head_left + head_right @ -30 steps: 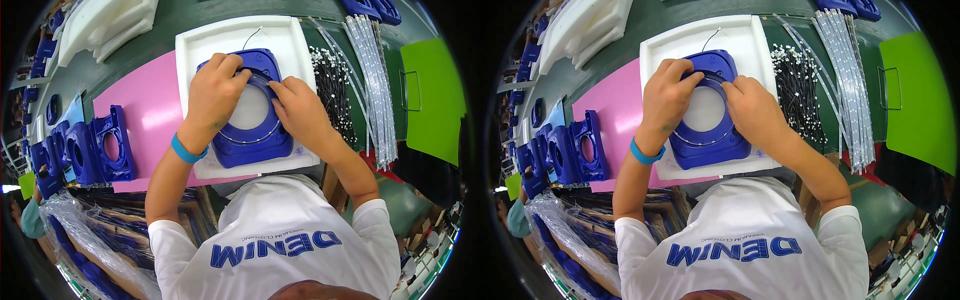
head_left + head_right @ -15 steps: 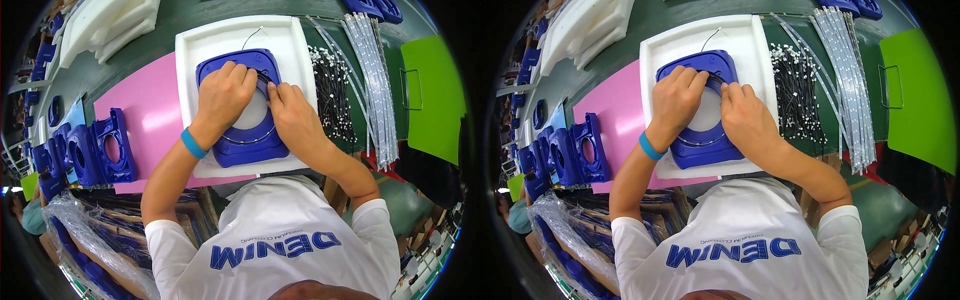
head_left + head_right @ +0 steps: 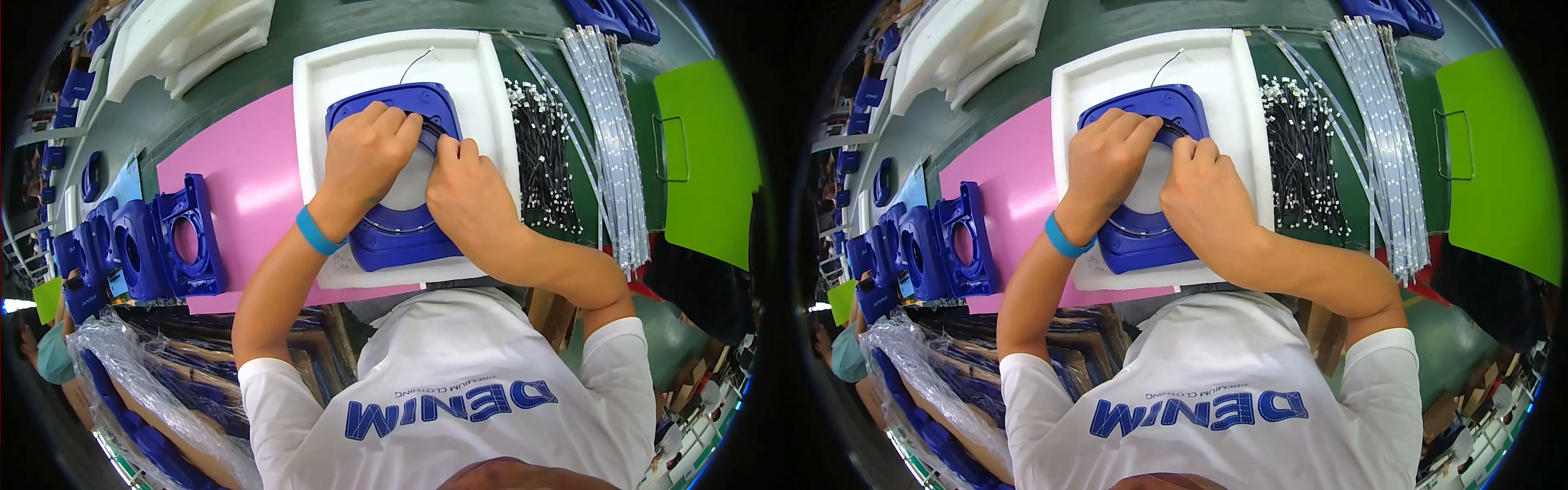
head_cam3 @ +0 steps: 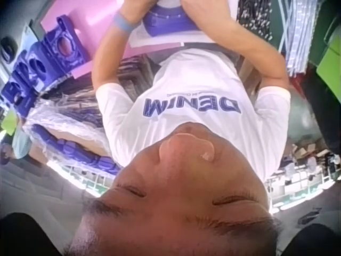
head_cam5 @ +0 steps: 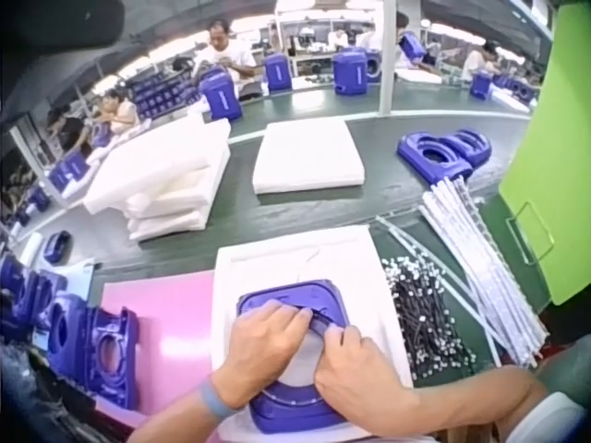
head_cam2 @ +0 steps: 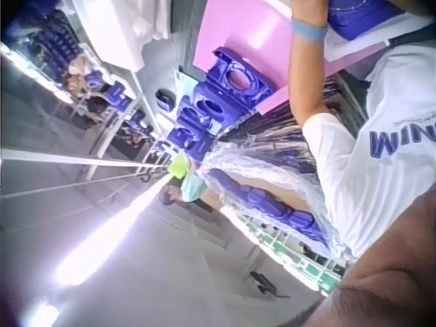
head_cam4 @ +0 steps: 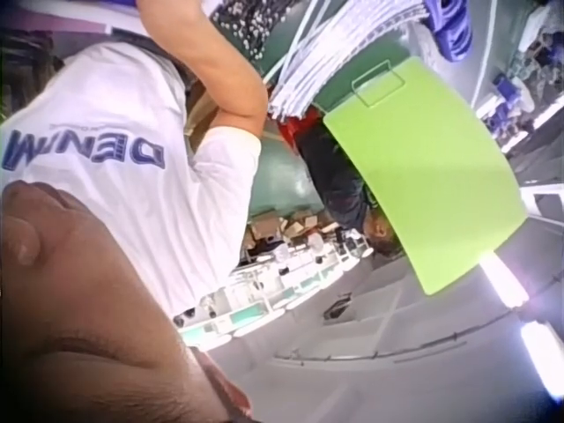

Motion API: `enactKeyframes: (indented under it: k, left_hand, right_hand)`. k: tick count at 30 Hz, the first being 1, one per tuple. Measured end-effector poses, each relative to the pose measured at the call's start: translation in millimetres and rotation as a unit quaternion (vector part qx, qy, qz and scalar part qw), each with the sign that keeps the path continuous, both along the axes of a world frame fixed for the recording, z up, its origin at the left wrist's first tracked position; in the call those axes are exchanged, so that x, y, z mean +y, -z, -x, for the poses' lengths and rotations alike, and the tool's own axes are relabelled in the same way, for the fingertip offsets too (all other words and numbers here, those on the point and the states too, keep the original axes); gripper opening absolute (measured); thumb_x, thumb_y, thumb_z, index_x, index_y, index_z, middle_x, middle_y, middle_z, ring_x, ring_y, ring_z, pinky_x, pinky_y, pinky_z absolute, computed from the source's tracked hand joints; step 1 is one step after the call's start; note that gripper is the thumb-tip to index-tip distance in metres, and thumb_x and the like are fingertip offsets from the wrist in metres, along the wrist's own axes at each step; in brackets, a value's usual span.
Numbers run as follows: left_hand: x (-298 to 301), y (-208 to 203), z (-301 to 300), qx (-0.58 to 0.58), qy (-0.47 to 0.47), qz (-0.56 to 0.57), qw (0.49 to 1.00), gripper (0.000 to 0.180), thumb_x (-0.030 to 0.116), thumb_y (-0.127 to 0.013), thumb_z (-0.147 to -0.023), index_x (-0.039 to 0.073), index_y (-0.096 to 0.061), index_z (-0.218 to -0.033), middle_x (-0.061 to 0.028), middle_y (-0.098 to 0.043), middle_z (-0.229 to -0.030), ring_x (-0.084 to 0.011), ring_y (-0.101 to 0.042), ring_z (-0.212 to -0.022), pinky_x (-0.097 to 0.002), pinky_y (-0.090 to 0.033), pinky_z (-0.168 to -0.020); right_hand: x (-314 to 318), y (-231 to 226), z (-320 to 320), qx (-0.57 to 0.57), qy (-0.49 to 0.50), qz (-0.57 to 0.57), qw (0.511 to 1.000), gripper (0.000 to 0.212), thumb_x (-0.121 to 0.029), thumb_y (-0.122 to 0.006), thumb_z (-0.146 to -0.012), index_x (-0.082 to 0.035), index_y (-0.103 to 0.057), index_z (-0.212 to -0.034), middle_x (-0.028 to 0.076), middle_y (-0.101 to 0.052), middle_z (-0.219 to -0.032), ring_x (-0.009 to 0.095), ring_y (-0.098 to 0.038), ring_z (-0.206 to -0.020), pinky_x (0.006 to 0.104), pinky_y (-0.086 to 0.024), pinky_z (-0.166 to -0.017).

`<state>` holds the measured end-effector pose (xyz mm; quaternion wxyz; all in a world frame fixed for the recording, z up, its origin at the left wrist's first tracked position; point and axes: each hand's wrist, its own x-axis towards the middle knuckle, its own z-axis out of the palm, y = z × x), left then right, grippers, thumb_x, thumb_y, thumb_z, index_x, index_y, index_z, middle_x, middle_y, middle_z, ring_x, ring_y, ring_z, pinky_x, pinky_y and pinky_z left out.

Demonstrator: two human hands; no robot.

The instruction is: Assembling circular lenses and seals into blue plastic housings at a factory workstation.

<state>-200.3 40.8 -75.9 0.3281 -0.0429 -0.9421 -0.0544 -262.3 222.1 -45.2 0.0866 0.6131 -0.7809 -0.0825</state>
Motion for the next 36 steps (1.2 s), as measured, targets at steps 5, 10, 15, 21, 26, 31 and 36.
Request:
enactKeyframes:
  k: [5, 10, 15, 21, 26, 31, 36]
  left_hand:
    - [-1, 1, 5, 0.011, 0.007, 0.066, 0.998, 0.007, 0.01, -0.07, -0.073, 0.009, -0.066, -0.078, -0.002, -0.053, -0.069, -0.0186, -0.06, -0.069, -0.0318, -0.047, -0.057]
    - [-7, -16, -1, -0.086, 0.015, 0.034, 0.996, 0.014, 0.01, -0.072, -0.079, 0.008, -0.074, -0.092, -0.0037, -0.066, -0.078, -0.0217, -0.067, -0.078, -0.034, -0.054, -0.064]
    - [-38, -28, -8, -0.052, 0.0, -0.108, 0.993, 0.03, 0.012, -0.086, -0.085, 0.005, -0.08, -0.113, -0.0105, -0.077, -0.097, -0.0294, -0.073, -0.096, -0.039, -0.058, -0.081]
    - [-31, -14, 3, -0.133, -0.021, -0.261, 0.956, 0.042, 0.014, -0.084, -0.088, 0.006, -0.076, -0.128, -0.0156, -0.073, -0.122, -0.0342, -0.07, -0.109, -0.0405, -0.057, -0.093]
    - [-30, -12, -2, -0.13, -0.029, -0.177, 0.975, 0.047, 0.011, -0.081, -0.09, 0.007, -0.072, -0.136, -0.0153, -0.074, -0.124, -0.0341, -0.07, -0.112, -0.041, -0.056, -0.097]
    - [-38, -11, -15, -0.141, 0.004, -0.257, 0.956, 0.055, 0.008, -0.081, -0.09, 0.007, -0.068, -0.143, -0.0154, -0.07, -0.135, -0.0336, -0.067, -0.124, -0.0397, -0.054, -0.106]
    - [-33, -4, -24, -0.113, -0.037, -0.337, 0.934, 0.058, 0.011, -0.084, -0.089, 0.005, -0.066, -0.145, -0.0164, -0.069, -0.135, -0.032, -0.066, -0.124, -0.0389, -0.052, -0.108]
  right_hand:
    - [2, 6, 1, 0.001, -0.002, 0.021, 1.0, 0.011, -0.01, -0.074, -0.075, -0.001, -0.076, -0.079, 0.011, -0.057, -0.094, 0.023, -0.058, -0.088, 0.0275, -0.052, -0.065]
    - [1, 6, 6, -0.005, -0.011, 0.03, 0.999, 0.008, -0.008, -0.074, -0.075, 0.0, -0.074, -0.078, 0.011, -0.056, -0.093, 0.023, -0.059, -0.088, 0.0286, -0.053, -0.064]
    - [5, 6, 15, -0.055, -0.04, 0.037, 0.997, 0.007, -0.007, -0.073, -0.075, 0.0, -0.073, -0.078, 0.011, -0.056, -0.092, 0.023, -0.06, -0.087, 0.0298, -0.055, -0.064]
    - [5, 7, 14, -0.055, -0.036, 0.068, 0.996, 0.008, -0.007, -0.073, -0.075, 0.001, -0.073, -0.079, 0.011, -0.056, -0.092, 0.022, -0.06, -0.087, 0.0295, -0.055, -0.065]
    - [6, 10, 19, -0.078, -0.046, 0.082, 0.993, 0.012, -0.007, -0.073, -0.076, 0.002, -0.073, -0.083, 0.011, -0.057, -0.093, 0.023, -0.061, -0.088, 0.0296, -0.056, -0.067]
    - [13, 7, 22, -0.178, -0.004, 0.081, 0.981, 0.04, -0.007, -0.068, -0.095, 0.016, -0.064, -0.128, 0.015, -0.059, -0.105, 0.028, -0.062, -0.098, 0.0354, -0.058, -0.084]
    - [16, 7, 23, -0.228, 0.007, 0.126, 0.965, 0.044, -0.011, -0.07, -0.098, 0.013, -0.064, -0.135, 0.014, -0.058, -0.105, 0.028, -0.061, -0.099, 0.0379, -0.057, -0.086]
